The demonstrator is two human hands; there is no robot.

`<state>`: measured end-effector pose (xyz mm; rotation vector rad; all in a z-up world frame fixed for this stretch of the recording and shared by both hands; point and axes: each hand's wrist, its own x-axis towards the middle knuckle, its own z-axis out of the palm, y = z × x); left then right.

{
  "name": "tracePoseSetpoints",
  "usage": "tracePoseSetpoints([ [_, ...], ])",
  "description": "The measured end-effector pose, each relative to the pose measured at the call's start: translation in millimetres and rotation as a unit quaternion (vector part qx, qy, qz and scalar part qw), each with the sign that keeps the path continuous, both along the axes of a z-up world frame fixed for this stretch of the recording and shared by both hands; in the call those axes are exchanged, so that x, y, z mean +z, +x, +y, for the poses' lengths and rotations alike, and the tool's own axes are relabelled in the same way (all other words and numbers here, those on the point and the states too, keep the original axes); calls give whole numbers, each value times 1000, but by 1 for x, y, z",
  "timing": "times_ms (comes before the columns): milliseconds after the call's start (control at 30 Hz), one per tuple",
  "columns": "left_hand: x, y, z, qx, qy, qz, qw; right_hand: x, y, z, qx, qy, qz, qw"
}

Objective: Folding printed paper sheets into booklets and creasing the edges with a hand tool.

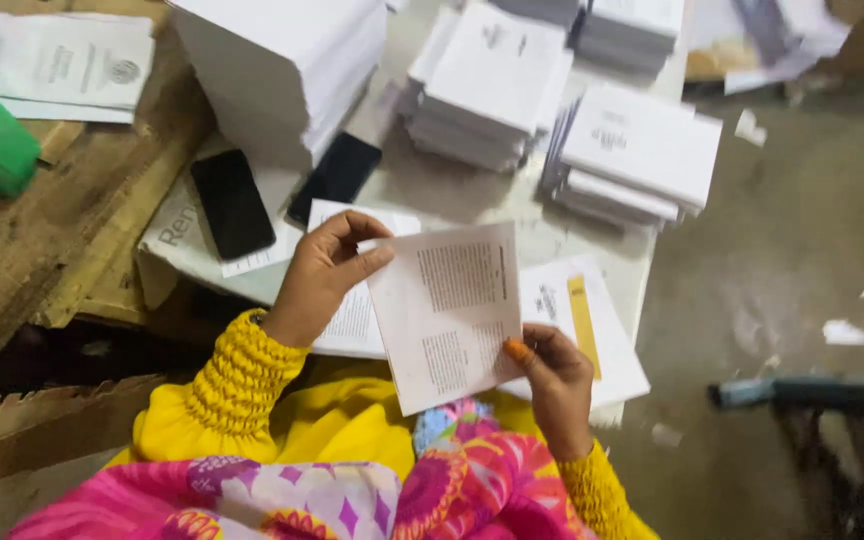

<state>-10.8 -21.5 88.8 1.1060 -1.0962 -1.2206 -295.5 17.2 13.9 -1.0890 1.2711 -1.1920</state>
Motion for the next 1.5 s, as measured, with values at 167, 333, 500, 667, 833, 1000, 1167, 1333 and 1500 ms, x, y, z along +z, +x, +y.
tracePoseSetpoints([
  [167,-14,-16,-2,-11,36,39,999,10,2,5,-34,14,-7,999],
  [333,-10,-28,0,-4,51,60,997,11,-4,7,-35,14,-21,999],
  [500,-10,-25,2,12,59,32,998,-1,-16,7,-55,47,-89,993],
  [667,-20,-23,1,60,44,62,995,7,-19,7,-17,114,-221,968],
  [833,-24,-20,2,89,31,79,992,13,-18,8,-21,135,-251,958],
  [1000,-13,-22,6,98,22,75,992,2,-20,6,-17,121,-303,945],
  [1167,-12,-26,10,112,4,84,990,11,-9,11,-15,94,-332,938],
  [1333,-25,-27,9,117,-3,97,988,6,16,14,-27,98,-345,933],
  [1500,-39,-16,6,148,9,20,989,8,27,16,-93,144,-280,944],
])
